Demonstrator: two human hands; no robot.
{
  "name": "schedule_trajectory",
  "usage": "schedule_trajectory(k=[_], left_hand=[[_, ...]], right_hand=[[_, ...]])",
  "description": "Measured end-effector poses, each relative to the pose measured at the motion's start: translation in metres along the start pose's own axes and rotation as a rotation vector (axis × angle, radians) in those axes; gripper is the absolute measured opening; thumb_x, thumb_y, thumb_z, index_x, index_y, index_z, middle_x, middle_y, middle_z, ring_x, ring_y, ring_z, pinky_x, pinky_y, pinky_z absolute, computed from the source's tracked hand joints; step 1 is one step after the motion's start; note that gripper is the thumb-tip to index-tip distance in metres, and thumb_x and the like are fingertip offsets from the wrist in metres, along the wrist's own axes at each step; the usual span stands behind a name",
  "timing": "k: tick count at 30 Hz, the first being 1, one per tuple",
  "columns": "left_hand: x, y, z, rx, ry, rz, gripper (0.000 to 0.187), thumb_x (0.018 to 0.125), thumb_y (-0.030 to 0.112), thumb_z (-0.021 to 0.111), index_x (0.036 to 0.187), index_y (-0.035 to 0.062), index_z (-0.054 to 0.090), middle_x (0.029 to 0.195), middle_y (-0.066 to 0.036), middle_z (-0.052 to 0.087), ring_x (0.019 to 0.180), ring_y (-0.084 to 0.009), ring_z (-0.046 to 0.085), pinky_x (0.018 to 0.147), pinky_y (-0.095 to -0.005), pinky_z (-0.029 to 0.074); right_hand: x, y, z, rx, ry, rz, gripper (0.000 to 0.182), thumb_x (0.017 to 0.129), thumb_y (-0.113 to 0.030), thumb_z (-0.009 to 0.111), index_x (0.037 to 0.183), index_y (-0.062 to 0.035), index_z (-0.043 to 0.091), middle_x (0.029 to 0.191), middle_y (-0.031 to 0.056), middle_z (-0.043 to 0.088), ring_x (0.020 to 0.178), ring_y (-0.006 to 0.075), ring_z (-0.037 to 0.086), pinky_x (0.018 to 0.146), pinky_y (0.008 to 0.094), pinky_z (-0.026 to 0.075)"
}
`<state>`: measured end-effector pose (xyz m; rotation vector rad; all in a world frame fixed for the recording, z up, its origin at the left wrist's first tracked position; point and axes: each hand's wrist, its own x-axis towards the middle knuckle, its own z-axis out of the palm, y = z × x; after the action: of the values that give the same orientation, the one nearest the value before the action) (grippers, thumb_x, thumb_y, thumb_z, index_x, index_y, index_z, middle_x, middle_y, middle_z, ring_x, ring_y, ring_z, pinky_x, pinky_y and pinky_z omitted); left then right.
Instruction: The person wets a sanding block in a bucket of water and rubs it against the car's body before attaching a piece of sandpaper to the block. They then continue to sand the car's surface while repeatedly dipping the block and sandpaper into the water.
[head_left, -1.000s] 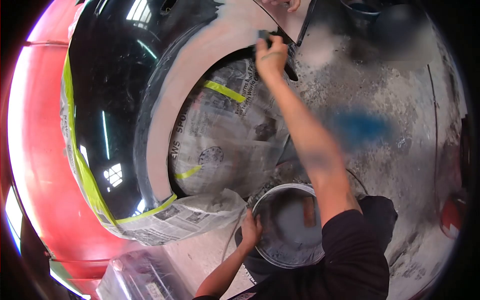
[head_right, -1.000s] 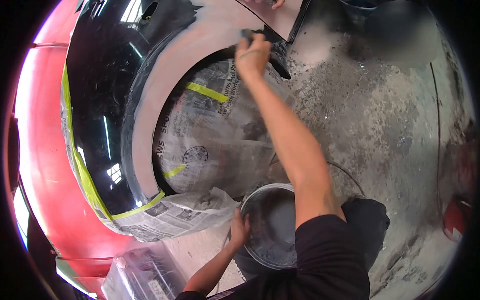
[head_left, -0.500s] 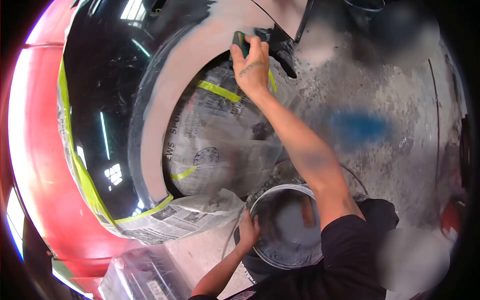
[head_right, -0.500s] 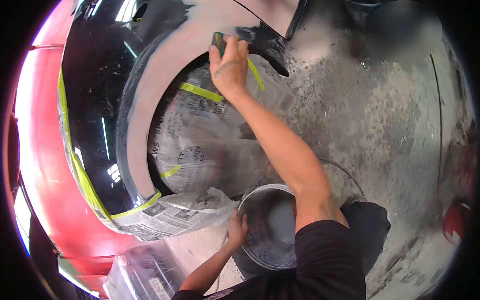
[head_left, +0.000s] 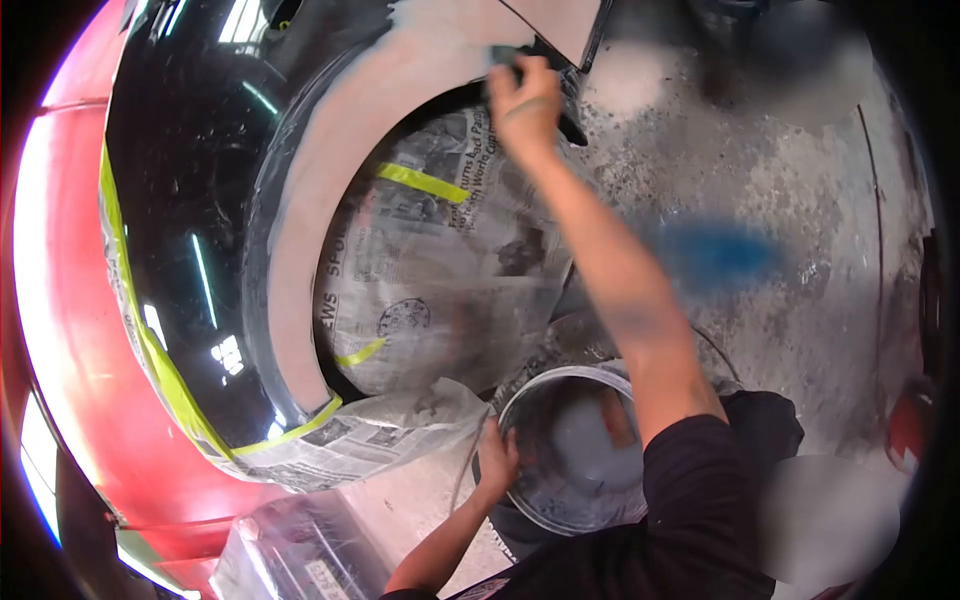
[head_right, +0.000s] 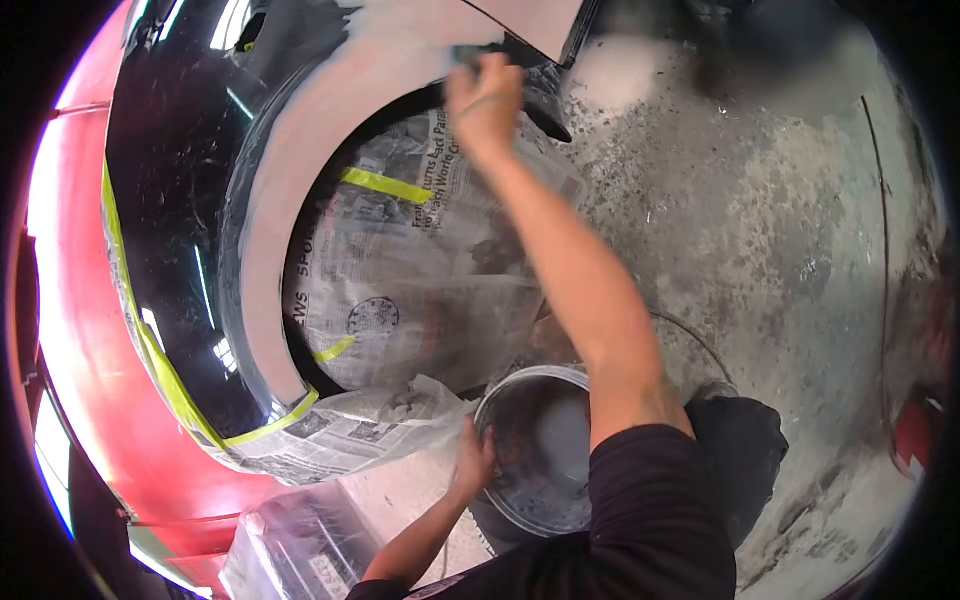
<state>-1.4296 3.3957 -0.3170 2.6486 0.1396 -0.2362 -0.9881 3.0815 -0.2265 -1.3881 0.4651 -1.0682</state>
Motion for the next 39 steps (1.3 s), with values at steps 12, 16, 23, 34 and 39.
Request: schedule_trajectory(k=[12, 16, 23, 34, 39], left_hand=[[-0.001, 0.018, -0.008, 0.046, -0.059, -0.084, 0.035, 0.107, 0.011, 0.057, 0.139, -0.0017, 0.052, 0.113, -0.032, 0.072, 0.105, -0.0504, 0.071, 0.089, -0.0543, 0.054], [-0.001, 0.006, -0.002, 0.054, -0.046, -0.043, 0.036, 0.106, 0.011, 0.059, 0.139, 0.0, 0.053, 0.114, -0.033, 0.071, 0.106, -0.0529, 0.068, 0.088, -0.0566, 0.053], [0.001, 0.01, -0.005, 0.042, 0.001, 0.038, 0.037, 0.103, 0.013, 0.062, 0.137, 0.0005, 0.054, 0.113, -0.033, 0.069, 0.107, -0.0559, 0.066, 0.087, -0.0596, 0.051], [-0.004, 0.006, -0.003, 0.131, 0.052, 0.01, 0.039, 0.103, 0.013, 0.062, 0.139, 0.002, 0.053, 0.113, -0.033, 0.07, 0.107, -0.0549, 0.066, 0.088, -0.06, 0.051], [0.0, 0.013, -0.004, 0.11, 0.002, -0.04, 0.039, 0.103, 0.013, 0.063, 0.139, 0.003, 0.054, 0.109, -0.032, 0.071, 0.104, -0.0541, 0.068, 0.087, -0.0597, 0.052]], right_hand=[[0.04, 0.096, 0.018, 0.211, -0.04, 0.447, 0.049, 0.094, -0.035, 0.079, 0.114, 0.0073, 0.068, 0.1, 0.0265, 0.074, 0.096, 0.0429, 0.072, 0.09, 0.051, 0.056], [0.033, 0.08, 0.025, 0.219, -0.035, 0.389, 0.049, 0.091, -0.037, 0.081, 0.111, 0.0068, 0.069, 0.102, 0.0281, 0.076, 0.096, 0.0423, 0.074, 0.089, 0.0501, 0.057], [0.049, 0.1, 0.011, 0.204, -0.018, 0.555, 0.04, 0.093, -0.034, 0.078, 0.101, 0.0045, 0.072, 0.094, 0.0276, 0.077, 0.088, 0.0441, 0.075, 0.082, 0.0501, 0.059], [0.061, 0.092, 0.008, 0.031, -0.155, 0.424, 0.046, 0.096, -0.037, 0.075, 0.119, 0.0031, 0.069, 0.127, 0.0326, 0.067, 0.116, 0.0456, 0.066, 0.1, 0.0513, 0.052], [0.0, 0.009, -0.002, 0.047, -0.061, 0.054, 0.046, 0.098, -0.034, 0.074, 0.123, 0.0028, 0.063, 0.111, 0.0298, 0.066, 0.112, 0.0487, 0.064, 0.099, 0.0534, 0.051]])
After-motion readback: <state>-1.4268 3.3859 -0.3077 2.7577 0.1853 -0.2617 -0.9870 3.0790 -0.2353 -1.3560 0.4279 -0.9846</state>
